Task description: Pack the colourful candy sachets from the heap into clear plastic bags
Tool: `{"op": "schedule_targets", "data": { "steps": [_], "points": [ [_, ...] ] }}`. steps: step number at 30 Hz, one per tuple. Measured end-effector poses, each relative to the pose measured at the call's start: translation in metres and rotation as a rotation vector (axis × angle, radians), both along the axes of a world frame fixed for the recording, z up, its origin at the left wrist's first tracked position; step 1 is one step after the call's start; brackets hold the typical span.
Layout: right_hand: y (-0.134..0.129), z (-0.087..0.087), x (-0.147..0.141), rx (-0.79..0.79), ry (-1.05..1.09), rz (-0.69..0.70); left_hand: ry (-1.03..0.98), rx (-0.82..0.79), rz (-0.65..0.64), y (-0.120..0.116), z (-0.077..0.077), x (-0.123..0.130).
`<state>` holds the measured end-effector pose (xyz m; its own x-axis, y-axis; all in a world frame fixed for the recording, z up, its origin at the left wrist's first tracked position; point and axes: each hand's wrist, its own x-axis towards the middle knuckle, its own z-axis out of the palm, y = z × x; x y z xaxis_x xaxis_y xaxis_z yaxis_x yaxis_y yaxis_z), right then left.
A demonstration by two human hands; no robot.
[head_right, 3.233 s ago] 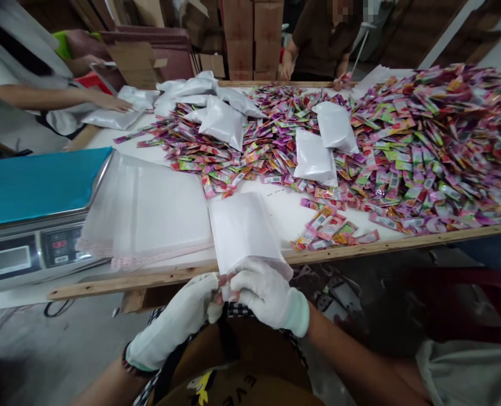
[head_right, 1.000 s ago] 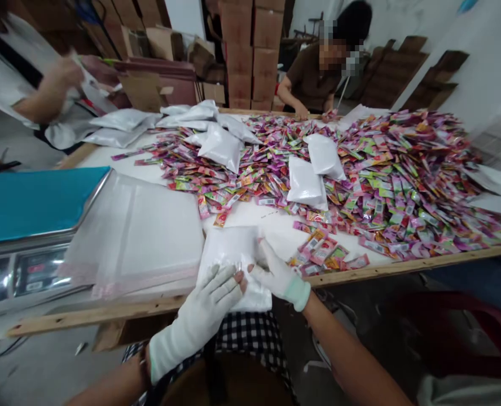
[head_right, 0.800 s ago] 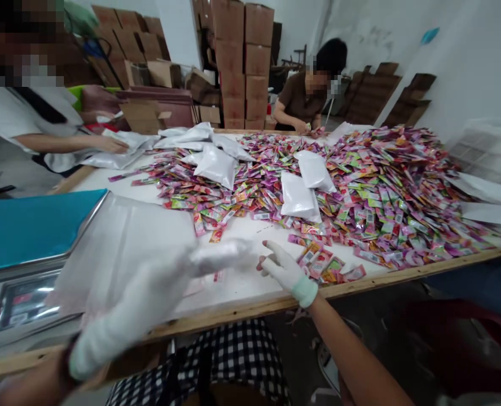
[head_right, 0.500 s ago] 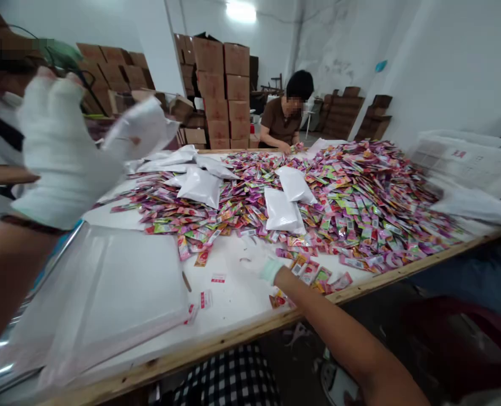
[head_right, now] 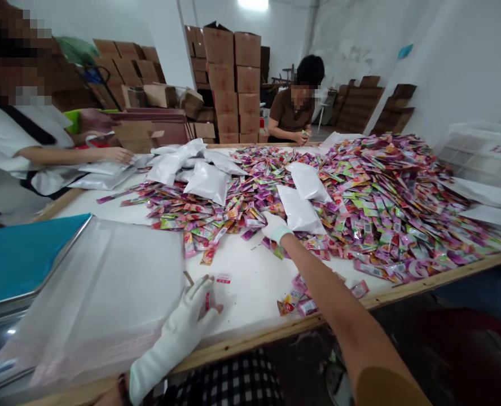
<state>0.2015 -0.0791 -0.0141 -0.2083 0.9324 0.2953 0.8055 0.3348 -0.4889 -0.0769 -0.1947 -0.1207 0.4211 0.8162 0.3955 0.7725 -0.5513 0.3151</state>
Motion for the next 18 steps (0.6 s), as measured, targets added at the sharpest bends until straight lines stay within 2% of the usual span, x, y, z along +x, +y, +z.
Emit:
{"op": "schedule_targets", "data": {
  "steps": [3, 7, 9, 11, 13, 15, 18],
  "points": [
    [-0.014, -0.007, 0.007, -0.088, 0.055, 0.027, -0.099, -0.058, 0.044, 0.003, 0.004, 0.001],
    [-0.037, -0.014, 0.031, -0.283, 0.296, 0.068, -0.184, -0.166, 0.042, 0.001, 0.014, 0.006],
    [-0.050, -0.020, 0.046, -0.303, 0.353, -0.022, -0.231, -0.172, 0.046, -0.001, 0.020, 0.006],
    [-0.062, -0.028, 0.057, -0.218, 0.270, -0.171, -0.236, -0.139, 0.065, 0.000, 0.026, 0.008],
    [-0.074, -0.041, 0.061, -0.112, 0.126, -0.242, -0.181, -0.091, 0.046, 0.002, 0.030, 0.014],
    [-0.085, -0.058, 0.058, -0.054, -0.063, -0.193, -0.066, -0.064, -0.048, 0.006, 0.032, 0.023],
    [-0.092, -0.082, 0.057, -0.098, -0.392, -0.121, 0.145, -0.117, -0.164, 0.012, 0.033, 0.035]
  ]
}}
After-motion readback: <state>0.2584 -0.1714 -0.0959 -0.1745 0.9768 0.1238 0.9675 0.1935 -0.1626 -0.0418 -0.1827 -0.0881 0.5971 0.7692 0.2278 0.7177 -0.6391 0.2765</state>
